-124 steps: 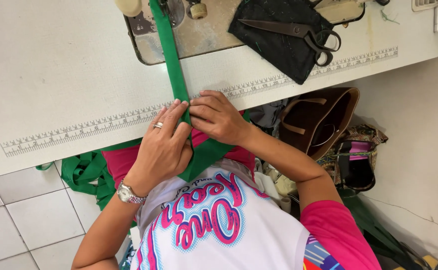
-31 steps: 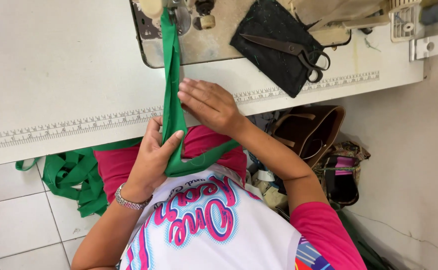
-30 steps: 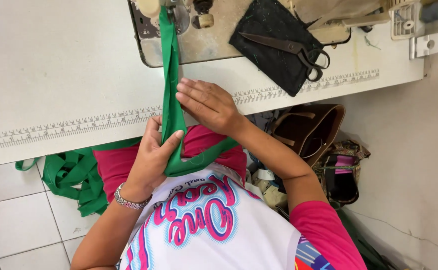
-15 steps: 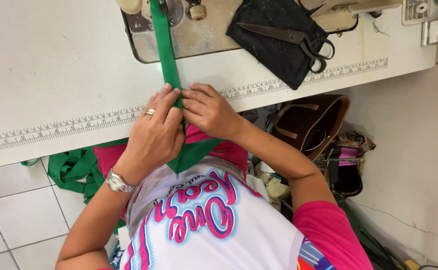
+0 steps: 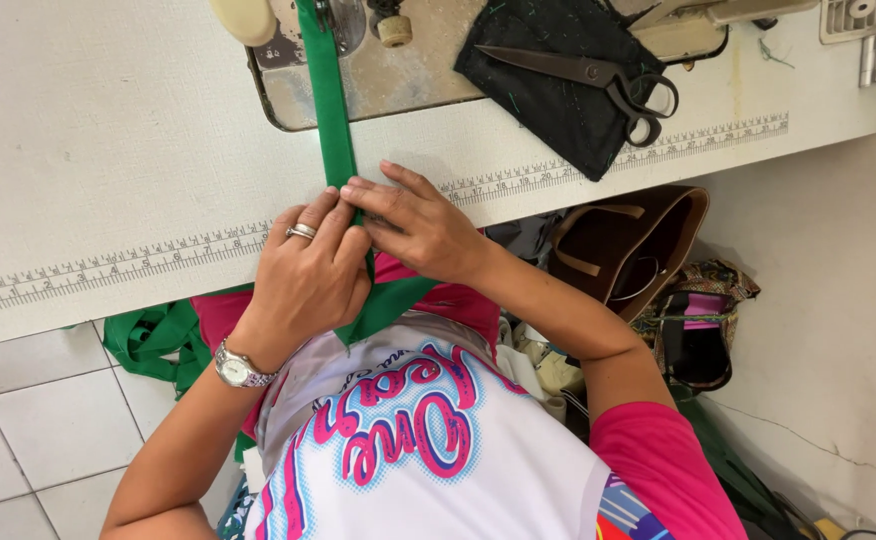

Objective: Sewing green fabric strips using an industrial sewing machine

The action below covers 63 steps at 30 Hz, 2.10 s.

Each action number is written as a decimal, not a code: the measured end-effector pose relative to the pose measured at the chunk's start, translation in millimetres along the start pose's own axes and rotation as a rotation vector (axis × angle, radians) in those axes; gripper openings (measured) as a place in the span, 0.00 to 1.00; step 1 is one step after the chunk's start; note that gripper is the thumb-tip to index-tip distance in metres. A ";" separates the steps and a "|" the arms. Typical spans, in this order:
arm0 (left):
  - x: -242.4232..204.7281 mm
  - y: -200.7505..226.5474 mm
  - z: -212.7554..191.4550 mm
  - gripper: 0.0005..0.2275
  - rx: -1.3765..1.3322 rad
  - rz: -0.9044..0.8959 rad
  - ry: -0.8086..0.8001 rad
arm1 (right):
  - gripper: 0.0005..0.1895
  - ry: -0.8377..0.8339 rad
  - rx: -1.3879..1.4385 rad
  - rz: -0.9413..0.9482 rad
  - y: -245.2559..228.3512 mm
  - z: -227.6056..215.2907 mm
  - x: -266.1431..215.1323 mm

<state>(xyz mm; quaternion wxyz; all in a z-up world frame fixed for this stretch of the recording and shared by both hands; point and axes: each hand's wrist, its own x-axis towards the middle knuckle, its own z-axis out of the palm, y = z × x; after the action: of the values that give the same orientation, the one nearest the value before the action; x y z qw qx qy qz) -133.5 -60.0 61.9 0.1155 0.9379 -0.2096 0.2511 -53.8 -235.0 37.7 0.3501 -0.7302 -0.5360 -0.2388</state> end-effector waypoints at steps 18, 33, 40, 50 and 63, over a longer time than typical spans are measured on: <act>-2.4 -33.9 8.1 0.09 -0.294 -0.004 -0.018 | 0.10 -0.068 0.019 0.043 0.3 -1.9 -2.2; 51.3 -96.7 40.0 0.10 -0.049 0.204 0.057 | 0.15 -0.111 0.030 0.094 16.4 1.9 -5.2; 49.1 -110.5 54.1 0.11 0.030 0.206 0.021 | 0.13 -0.130 0.048 0.107 38.6 5.6 4.7; 67.5 -114.1 64.7 0.13 0.058 0.252 0.081 | 0.15 -0.122 0.005 0.087 73.6 19.8 19.8; 38.7 -63.8 24.7 0.19 -0.390 -0.330 -0.116 | 0.11 -0.082 0.025 0.103 89.5 34.6 20.7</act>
<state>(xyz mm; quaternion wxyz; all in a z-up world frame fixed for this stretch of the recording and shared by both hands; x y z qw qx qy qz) -63.9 -24.5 53.9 0.3215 0.9322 -0.1043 0.1296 36.8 -211.9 7.7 0.3487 -0.7615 -0.5146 -0.1837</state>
